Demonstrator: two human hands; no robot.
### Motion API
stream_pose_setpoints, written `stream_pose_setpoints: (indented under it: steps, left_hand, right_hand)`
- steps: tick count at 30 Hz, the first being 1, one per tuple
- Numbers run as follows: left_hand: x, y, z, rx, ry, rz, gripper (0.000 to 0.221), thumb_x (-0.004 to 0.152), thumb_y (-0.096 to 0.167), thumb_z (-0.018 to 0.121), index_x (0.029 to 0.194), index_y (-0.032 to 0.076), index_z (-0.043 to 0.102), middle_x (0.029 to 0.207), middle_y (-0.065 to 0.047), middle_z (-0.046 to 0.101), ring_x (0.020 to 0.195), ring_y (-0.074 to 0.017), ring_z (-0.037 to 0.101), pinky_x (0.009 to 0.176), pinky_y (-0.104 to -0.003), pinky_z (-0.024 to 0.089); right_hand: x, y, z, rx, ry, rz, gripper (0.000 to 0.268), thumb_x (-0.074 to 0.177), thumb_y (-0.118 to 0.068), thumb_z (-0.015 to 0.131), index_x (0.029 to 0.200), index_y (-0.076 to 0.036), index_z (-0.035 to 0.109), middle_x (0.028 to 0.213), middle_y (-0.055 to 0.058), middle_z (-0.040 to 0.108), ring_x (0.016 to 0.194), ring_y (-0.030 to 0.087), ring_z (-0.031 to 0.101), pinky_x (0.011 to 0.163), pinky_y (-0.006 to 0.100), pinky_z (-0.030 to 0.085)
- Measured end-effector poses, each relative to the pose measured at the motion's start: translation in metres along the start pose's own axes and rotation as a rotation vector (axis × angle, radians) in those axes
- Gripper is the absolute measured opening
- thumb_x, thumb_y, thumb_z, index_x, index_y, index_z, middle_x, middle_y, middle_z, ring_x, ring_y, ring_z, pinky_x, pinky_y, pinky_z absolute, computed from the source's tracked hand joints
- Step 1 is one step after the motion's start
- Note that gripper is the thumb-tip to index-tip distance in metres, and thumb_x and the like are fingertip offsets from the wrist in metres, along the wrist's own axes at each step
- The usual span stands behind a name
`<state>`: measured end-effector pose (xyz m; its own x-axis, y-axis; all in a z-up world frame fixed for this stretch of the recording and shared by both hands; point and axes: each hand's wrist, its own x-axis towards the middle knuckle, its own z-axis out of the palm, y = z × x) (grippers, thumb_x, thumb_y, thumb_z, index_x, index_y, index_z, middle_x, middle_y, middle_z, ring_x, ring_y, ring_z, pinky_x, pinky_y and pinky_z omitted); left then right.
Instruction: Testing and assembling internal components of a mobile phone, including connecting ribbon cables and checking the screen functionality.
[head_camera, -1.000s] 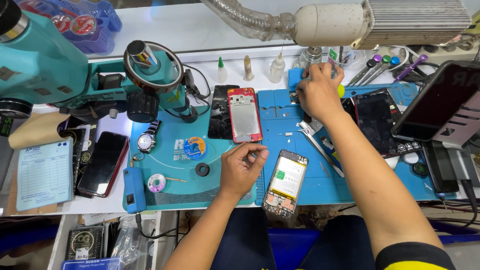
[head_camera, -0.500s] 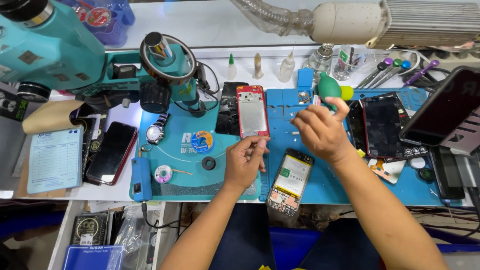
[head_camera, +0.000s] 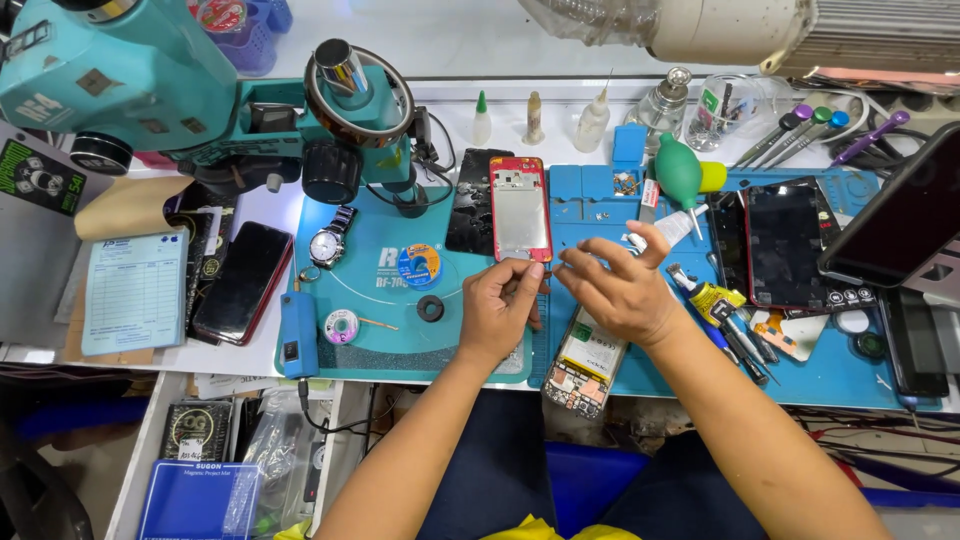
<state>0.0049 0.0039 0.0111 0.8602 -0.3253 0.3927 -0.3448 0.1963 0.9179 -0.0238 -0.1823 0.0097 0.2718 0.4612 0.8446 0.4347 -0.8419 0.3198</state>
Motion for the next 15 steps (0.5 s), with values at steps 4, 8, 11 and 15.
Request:
stream_pose_setpoints:
  steps: [4,8,11,15]
  left_hand:
    - [0.001,-0.004,0.002,0.011,0.078,0.009,0.023,0.102,0.012,0.064,0.087,-0.002,0.073,0.051,-0.013,0.064,0.039,-0.0194,0.065,0.038,-0.027,0.055]
    - [0.001,-0.006,0.002,0.002,0.121,-0.002,0.022,0.101,0.011,0.066,0.085,-0.003,0.073,0.054,-0.013,0.066,0.039,-0.0192,0.066,0.039,-0.027,0.055]
    - [0.000,-0.005,0.001,0.033,0.125,-0.003,0.021,0.100,0.012,0.068,0.086,-0.003,0.074,0.057,-0.015,0.068,0.041,-0.0206,0.067,0.038,-0.030,0.055]
    - [0.000,-0.006,0.002,0.052,0.121,-0.006,0.023,0.099,0.014,0.070,0.083,-0.001,0.075,0.048,-0.012,0.063,0.040,-0.0210,0.066,0.037,-0.027,0.054]
  right_hand:
    - [0.012,0.002,-0.006,0.312,-0.054,0.455,0.013,0.106,-0.011,0.061,0.111,-0.009,0.073,0.100,0.005,0.073,0.096,0.025,0.063,0.092,0.046,0.044]
    - [0.003,-0.002,-0.008,0.899,-0.209,1.196,0.026,0.110,-0.017,0.055,0.103,-0.005,0.077,0.079,0.010,0.074,0.072,0.017,0.069,0.072,0.032,0.056]
    - [0.013,-0.011,-0.015,1.029,-0.341,1.402,0.015,0.098,-0.016,0.069,0.098,-0.003,0.077,0.077,0.014,0.075,0.072,0.019,0.072,0.074,0.034,0.056]
    - [0.018,-0.019,-0.011,1.052,-0.369,1.466,0.011,0.092,-0.012,0.076,0.095,-0.001,0.077,0.074,0.015,0.075,0.069,0.018,0.072,0.072,0.032,0.057]
